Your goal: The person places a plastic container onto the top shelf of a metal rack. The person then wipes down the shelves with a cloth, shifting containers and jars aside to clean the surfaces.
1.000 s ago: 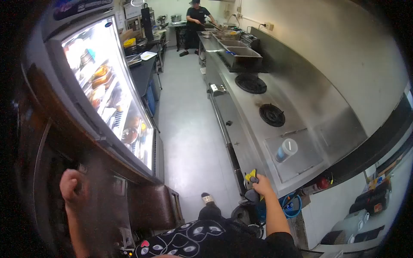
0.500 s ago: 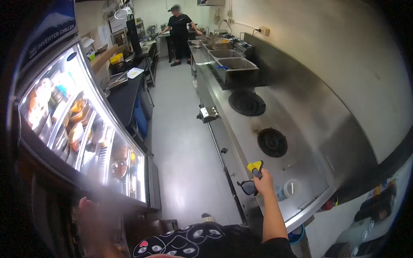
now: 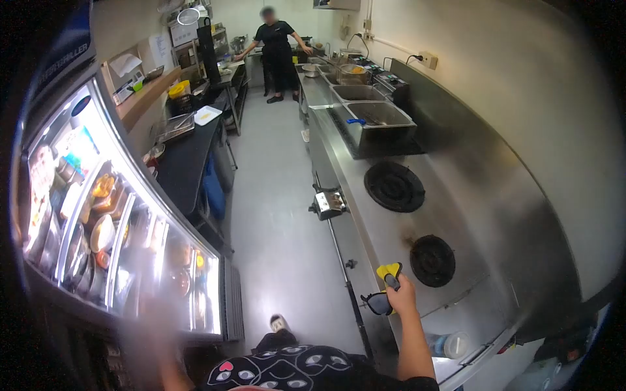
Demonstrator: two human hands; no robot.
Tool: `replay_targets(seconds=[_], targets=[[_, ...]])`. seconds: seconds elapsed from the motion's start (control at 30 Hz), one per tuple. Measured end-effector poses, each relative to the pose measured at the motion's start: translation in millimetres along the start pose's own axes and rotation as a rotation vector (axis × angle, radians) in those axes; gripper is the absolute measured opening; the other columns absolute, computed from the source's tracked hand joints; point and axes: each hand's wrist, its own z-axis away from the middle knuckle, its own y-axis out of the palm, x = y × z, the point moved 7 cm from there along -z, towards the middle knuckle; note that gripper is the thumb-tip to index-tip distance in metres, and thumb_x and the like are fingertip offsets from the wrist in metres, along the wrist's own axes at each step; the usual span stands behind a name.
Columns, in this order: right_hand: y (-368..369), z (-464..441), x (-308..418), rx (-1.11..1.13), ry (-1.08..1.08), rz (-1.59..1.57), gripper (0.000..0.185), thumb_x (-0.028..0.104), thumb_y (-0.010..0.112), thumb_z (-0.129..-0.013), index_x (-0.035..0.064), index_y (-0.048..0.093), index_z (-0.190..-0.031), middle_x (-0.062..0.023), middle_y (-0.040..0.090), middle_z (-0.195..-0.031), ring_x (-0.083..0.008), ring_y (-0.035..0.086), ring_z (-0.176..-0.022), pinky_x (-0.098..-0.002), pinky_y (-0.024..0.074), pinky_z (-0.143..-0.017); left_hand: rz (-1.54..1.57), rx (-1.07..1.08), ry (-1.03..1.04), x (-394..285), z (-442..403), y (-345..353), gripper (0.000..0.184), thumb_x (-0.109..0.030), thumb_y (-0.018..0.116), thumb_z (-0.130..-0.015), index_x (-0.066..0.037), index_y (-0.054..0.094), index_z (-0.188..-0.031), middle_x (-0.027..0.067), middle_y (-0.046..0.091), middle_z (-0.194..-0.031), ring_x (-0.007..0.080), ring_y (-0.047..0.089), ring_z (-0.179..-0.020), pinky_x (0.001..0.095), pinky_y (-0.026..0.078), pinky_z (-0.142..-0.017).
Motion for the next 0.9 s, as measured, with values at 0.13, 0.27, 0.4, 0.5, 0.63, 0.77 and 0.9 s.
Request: replay_targets(seconds=[0.13,0.27,0.4,0.5,0.63,0.77,0.9], targets=[[45,-45,32,0.01,0.106,-0.095,0.034,0.006,0.059,-0.069,0.002,0.06,-0.103,-0.0198,0.063,-0.095,-0.0365,0.061,-0.091,-0.039,0.0471,-0.08,0.052,0.616,-0.462,49,-52,51,0.093,-0.077,0.024,-0.081,-0.002,0.036,-0.135,0.019,0.064,-0.085,0.0242,0.06,-0.049,0.028,0.051,-0.046],[93,-98,82,-0.037,0.059,-0.123,0.032,0.006,0.058,-0.07,0.0014,0.06,-0.101,-0.0203,0.064,-0.091,-0.0371,0.062,-0.088,-0.0389,0.0474,-0.078,-0.06,0.778,-0.75,123,-111,94,0.094,-0.082,0.019,-0.076,-0.023,0.006,-0.147,0.0251,0.02,-0.145,0.0419,0.056,-0.106,0.0454,0.058,-0.063],[140,-164,129,0.027,0.049,-0.074,0.032,0.005,0.058,-0.07,0.0012,0.06,-0.101,-0.0205,0.064,-0.092,-0.0372,0.062,-0.088,-0.0388,0.0473,-0.076,-0.004,0.932,-0.946,173,-160,144,0.098,-0.086,0.018,-0.071,-0.026,0.003,-0.147,0.0223,0.014,-0.149,0.0431,0.053,-0.11,0.0465,0.056,-0.071],[164,-209,158,-0.089,-0.047,-0.107,0.028,0.004,0.056,-0.069,0.0004,0.061,-0.096,-0.0133,0.065,-0.08,-0.0209,0.063,-0.076,-0.0313,0.0474,-0.071,-0.028,1.074,-0.922,187,-204,169,0.099,-0.085,0.015,-0.072,-0.021,0.002,-0.147,0.0228,0.021,-0.146,0.04,0.057,-0.106,0.0418,0.058,-0.069],[203,-249,166,-0.059,-0.068,-0.2,0.031,0.001,0.053,-0.07,-0.0012,0.06,-0.1,-0.0106,0.065,-0.084,-0.0187,0.062,-0.079,-0.0301,0.0471,-0.074,0.087,1.191,-0.938,192,-258,191,0.099,-0.084,0.014,-0.073,-0.019,0.003,-0.147,0.0229,0.028,-0.143,0.0356,0.062,-0.099,0.0362,0.058,-0.064],[236,-284,149,-0.053,0.067,-0.131,0.028,0.002,0.055,-0.067,-0.0015,0.059,-0.095,-0.0185,0.062,-0.081,-0.0327,0.062,-0.078,-0.0372,0.0473,-0.072,-0.029,1.21,-0.921,217,-303,204,0.095,-0.08,0.014,-0.078,-0.016,0.007,-0.147,0.0252,0.039,-0.135,0.0292,0.066,-0.087,0.0302,0.058,-0.059],[270,-343,146,-0.027,0.089,-0.182,0.025,0.001,0.054,-0.068,-0.0034,0.057,-0.092,-0.0175,0.061,-0.078,-0.0285,0.061,-0.075,-0.0369,0.0465,-0.071,-0.207,1.128,-0.886,255,-356,212,0.087,-0.076,0.015,-0.083,-0.016,0.014,-0.146,0.0251,0.041,-0.134,0.0267,0.065,-0.086,0.0313,0.057,-0.06]])
